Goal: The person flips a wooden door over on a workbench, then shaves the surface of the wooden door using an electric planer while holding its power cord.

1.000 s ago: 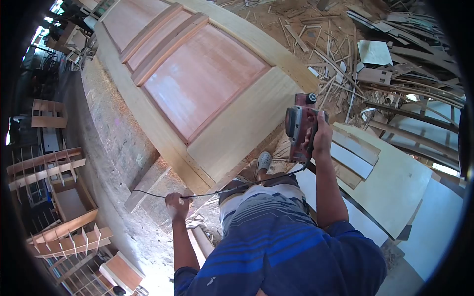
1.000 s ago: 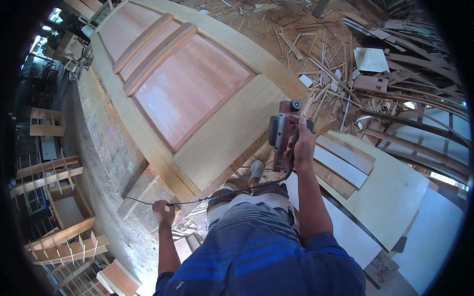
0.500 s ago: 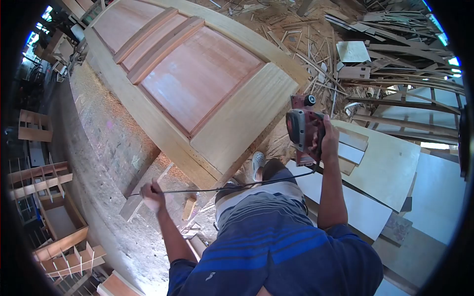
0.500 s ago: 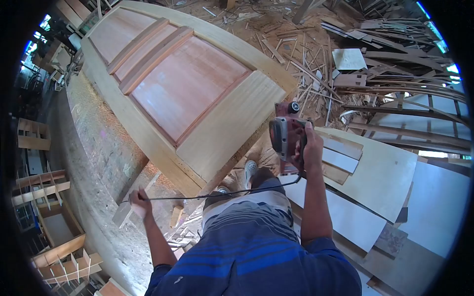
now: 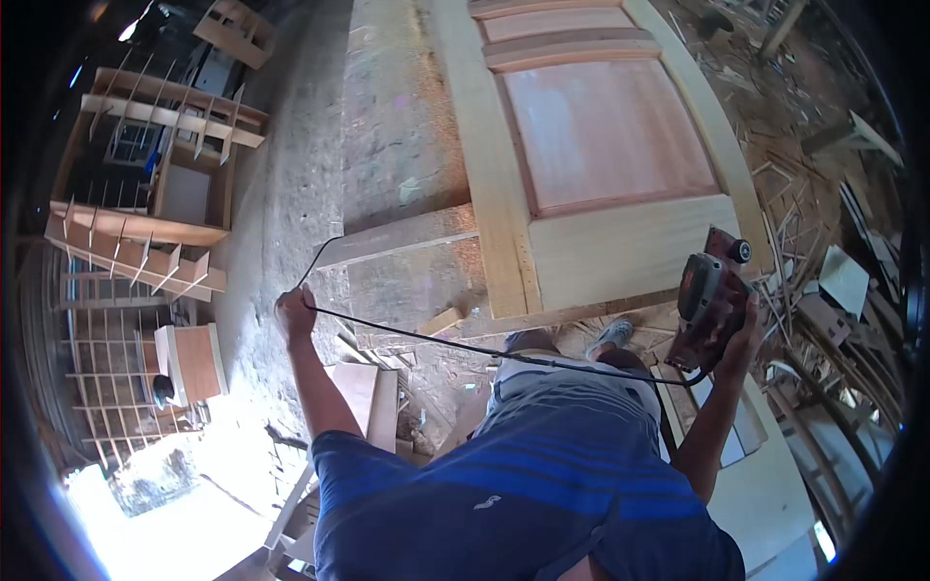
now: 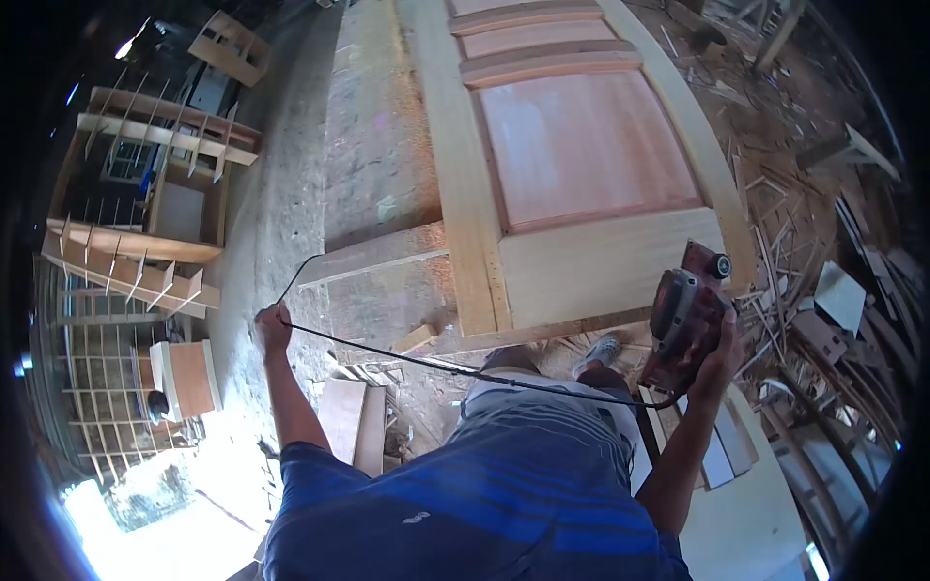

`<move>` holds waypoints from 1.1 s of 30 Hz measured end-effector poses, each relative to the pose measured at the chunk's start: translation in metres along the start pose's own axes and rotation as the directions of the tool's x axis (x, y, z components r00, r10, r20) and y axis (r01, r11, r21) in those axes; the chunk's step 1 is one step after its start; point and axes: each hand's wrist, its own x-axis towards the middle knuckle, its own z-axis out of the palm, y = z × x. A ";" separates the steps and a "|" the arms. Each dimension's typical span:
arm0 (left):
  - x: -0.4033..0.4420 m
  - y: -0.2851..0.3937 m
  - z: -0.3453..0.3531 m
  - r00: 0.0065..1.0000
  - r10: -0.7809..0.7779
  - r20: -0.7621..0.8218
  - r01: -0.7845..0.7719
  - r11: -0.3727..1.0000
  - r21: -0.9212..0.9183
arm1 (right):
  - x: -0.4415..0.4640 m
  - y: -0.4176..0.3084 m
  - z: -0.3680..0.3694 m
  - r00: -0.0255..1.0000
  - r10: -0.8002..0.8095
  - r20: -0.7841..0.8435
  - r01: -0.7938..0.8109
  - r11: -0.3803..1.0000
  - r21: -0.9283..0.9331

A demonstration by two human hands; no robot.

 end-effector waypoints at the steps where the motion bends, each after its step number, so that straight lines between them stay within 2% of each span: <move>1: 0.003 -0.021 -0.006 1.000 -0.009 0.011 0.009 1.000 0.024 | 0.001 -0.014 0.007 0.998 0.026 0.062 -0.025 0.999 -0.020; 2: 0.003 -0.049 -0.001 1.000 -0.009 0.029 0.007 0.999 0.038 | -0.006 -0.015 0.016 0.996 0.034 0.084 -0.032 0.999 -0.025; 4: 0.007 -0.072 0.000 0.970 -0.210 0.121 0.207 0.978 0.032 | -0.018 -0.020 0.045 0.993 0.033 0.115 -0.029 0.999 -0.036; 5: 0.011 -0.076 0.012 0.967 -0.243 0.079 0.235 0.967 0.099 | -0.026 -0.020 0.060 0.988 -0.016 0.156 0.023 0.999 -0.046; 8: 0.011 -0.123 0.071 0.919 -0.376 -0.119 0.313 0.879 -0.360 | -0.033 0.004 0.081 0.954 -0.078 0.291 0.124 0.982 -0.145; 9: 0.011 -0.148 0.088 0.839 -0.522 0.155 0.513 0.663 -0.545 | -0.035 0.009 0.084 0.939 -0.072 0.335 0.138 0.974 -0.179; 10: 0.011 -0.173 0.104 0.645 -0.622 0.445 0.727 0.321 -0.607 | -0.047 0.010 0.096 0.925 -0.041 0.378 0.121 0.974 -0.190; 11: 0.012 -0.196 0.118 0.402 -0.642 0.653 0.856 0.010 -0.517 | -0.061 0.009 0.109 0.906 -0.008 0.424 0.102 0.974 -0.200; 14: 0.035 -0.158 0.096 0.484 -0.609 0.628 0.524 -0.373 -0.766 | -0.102 0.001 0.145 0.875 0.046 0.482 0.082 0.967 -0.241; 15: 0.038 -0.167 0.103 0.567 -0.617 0.545 0.426 -0.347 -0.836 | -0.113 0.002 0.155 0.862 0.061 0.503 0.077 0.965 -0.249; 16: 0.046 -0.196 0.123 0.525 -0.771 0.361 0.273 -0.249 -0.929 | -0.122 0.005 0.163 0.851 0.059 0.522 0.083 0.966 -0.244; 17: 0.051 -0.219 0.139 0.436 -0.884 0.166 0.130 -0.121 -0.984 | -0.128 0.009 0.169 0.839 0.058 0.541 0.090 0.966 -0.242; 18: 0.054 -0.218 0.120 0.380 -0.924 -0.038 0.124 0.092 -0.988 | -0.135 0.010 0.176 0.824 0.054 0.564 0.101 0.965 -0.241; 19: 0.054 -0.209 0.080 0.420 -0.899 -0.121 0.437 0.317 -0.842 | -0.143 0.005 0.183 0.803 0.030 0.595 0.111 0.974 -0.200; 20: 0.040 -0.241 0.087 0.493 -0.856 -0.153 0.466 0.409 -0.785 | -0.144 0.008 0.183 0.796 0.031 0.605 0.118 0.972 -0.205; 21: 0.022 -0.287 0.113 0.504 -0.851 -0.150 0.014 0.182 -0.983 | -0.144 0.015 0.183 0.791 0.029 0.611 0.122 0.971 -0.205; 22: -0.001 -0.265 0.085 0.531 -0.808 -0.256 0.425 0.515 -0.745 | -0.142 0.017 0.181 0.793 0.025 0.609 0.124 0.972 -0.201; 24: -0.047 -0.260 0.080 0.442 -0.871 -0.214 0.112 0.291 -0.950 | -0.139 0.015 0.174 0.811 0.027 0.584 0.123 0.969 -0.216; 25: -0.081 -0.233 0.061 0.547 -0.699 -0.459 0.428 0.706 -0.565 | -0.135 0.015 0.167 0.813 0.043 0.580 0.115 0.966 -0.233; 26: -0.109 -0.200 0.036 0.512 -0.777 -0.365 0.603 0.628 -0.491 | -0.130 0.014 0.159 0.813 0.061 0.578 0.107 0.962 -0.251; 27: -0.144 -0.180 0.027 0.535 -0.756 -0.375 0.578 0.652 -0.490 | -0.125 0.010 0.149 0.829 0.056 0.556 0.096 0.966 -0.241; 28: -0.171 -0.144 0.002 0.542 -0.753 -0.372 0.693 0.652 -0.310 | -0.119 0.002 0.140 0.842 0.050 0.537 0.089 0.969 -0.231; 30: -0.236 -0.128 0.007 0.559 -0.558 -0.613 0.498 0.817 -0.289 | -0.101 -0.007 0.116 0.873 0.046 0.485 0.089 0.963 -0.252; 31: -0.241 -0.084 -0.021 0.398 -0.733 -0.552 0.588 0.665 -0.459 | -0.086 -0.010 0.100 0.887 0.049 0.459 0.094 0.954 -0.285; 32: -0.241 -0.040 -0.051 0.300 -0.782 -0.546 0.672 0.579 -0.462 | -0.067 -0.013 0.085 0.897 0.051 0.438 0.102 0.943 -0.318; 33: -0.255 -0.023 -0.061 0.332 -0.732 -0.595 0.668 0.628 -0.399 | -0.051 -0.016 0.073 0.913 0.043 0.406 0.107 0.934 -0.340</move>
